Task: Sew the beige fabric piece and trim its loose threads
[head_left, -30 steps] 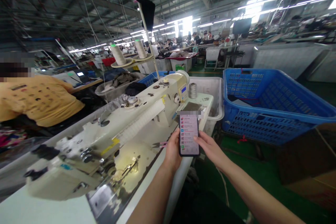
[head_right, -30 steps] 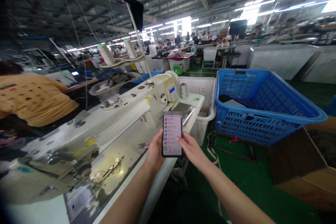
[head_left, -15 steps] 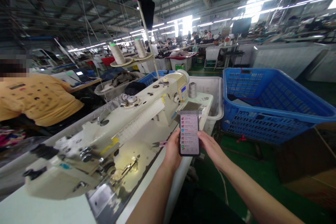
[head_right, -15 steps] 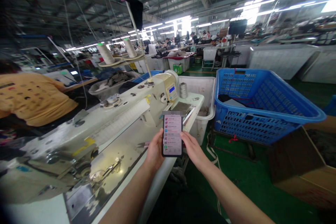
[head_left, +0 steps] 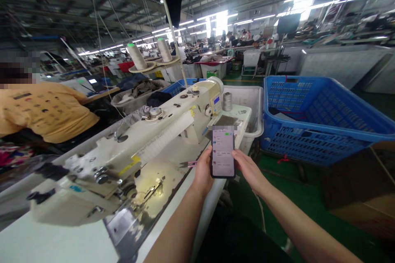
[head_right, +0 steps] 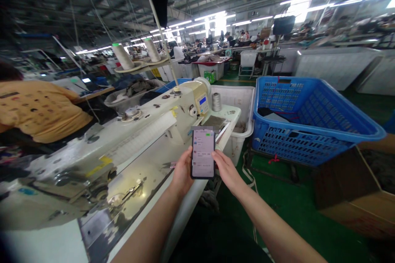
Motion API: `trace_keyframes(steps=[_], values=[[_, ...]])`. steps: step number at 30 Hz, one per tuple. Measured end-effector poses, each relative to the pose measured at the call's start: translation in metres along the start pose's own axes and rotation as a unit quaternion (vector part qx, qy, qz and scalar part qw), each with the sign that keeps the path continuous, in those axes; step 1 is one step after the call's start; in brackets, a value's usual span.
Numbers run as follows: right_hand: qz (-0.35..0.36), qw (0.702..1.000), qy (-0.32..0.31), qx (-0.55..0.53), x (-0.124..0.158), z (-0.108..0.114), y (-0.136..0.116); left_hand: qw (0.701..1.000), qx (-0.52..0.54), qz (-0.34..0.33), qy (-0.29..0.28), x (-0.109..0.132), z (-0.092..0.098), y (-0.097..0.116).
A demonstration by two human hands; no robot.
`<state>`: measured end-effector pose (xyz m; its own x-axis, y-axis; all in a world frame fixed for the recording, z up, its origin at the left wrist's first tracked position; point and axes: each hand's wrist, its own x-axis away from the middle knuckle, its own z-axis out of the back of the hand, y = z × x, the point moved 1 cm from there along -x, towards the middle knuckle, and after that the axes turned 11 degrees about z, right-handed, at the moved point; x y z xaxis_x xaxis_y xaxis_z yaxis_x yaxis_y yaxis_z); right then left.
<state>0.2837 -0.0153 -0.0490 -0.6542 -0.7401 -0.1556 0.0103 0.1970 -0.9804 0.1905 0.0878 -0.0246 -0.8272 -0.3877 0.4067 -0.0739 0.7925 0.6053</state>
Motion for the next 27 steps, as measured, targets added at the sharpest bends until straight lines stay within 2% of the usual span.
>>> trace_keyframes(steps=[10, 15, 27], values=[[-0.012, 1.000, 0.003, -0.008, -0.0012, 0.0022, 0.0087, 1.000, -0.005, -0.003, 0.000, -0.0018, 0.0033, -0.0018], [-0.001, 1.000, -0.020, -0.010, -0.0012, 0.0003, 0.0034, 1.000, -0.009, 0.007, 0.008, -0.0012, 0.0028, -0.0014], [0.002, 1.000, -0.014, -0.012, -0.0009, 0.0002, 0.0019, 1.000, -0.005, 0.012, 0.007, 0.0007, -0.0008, 0.0003]])
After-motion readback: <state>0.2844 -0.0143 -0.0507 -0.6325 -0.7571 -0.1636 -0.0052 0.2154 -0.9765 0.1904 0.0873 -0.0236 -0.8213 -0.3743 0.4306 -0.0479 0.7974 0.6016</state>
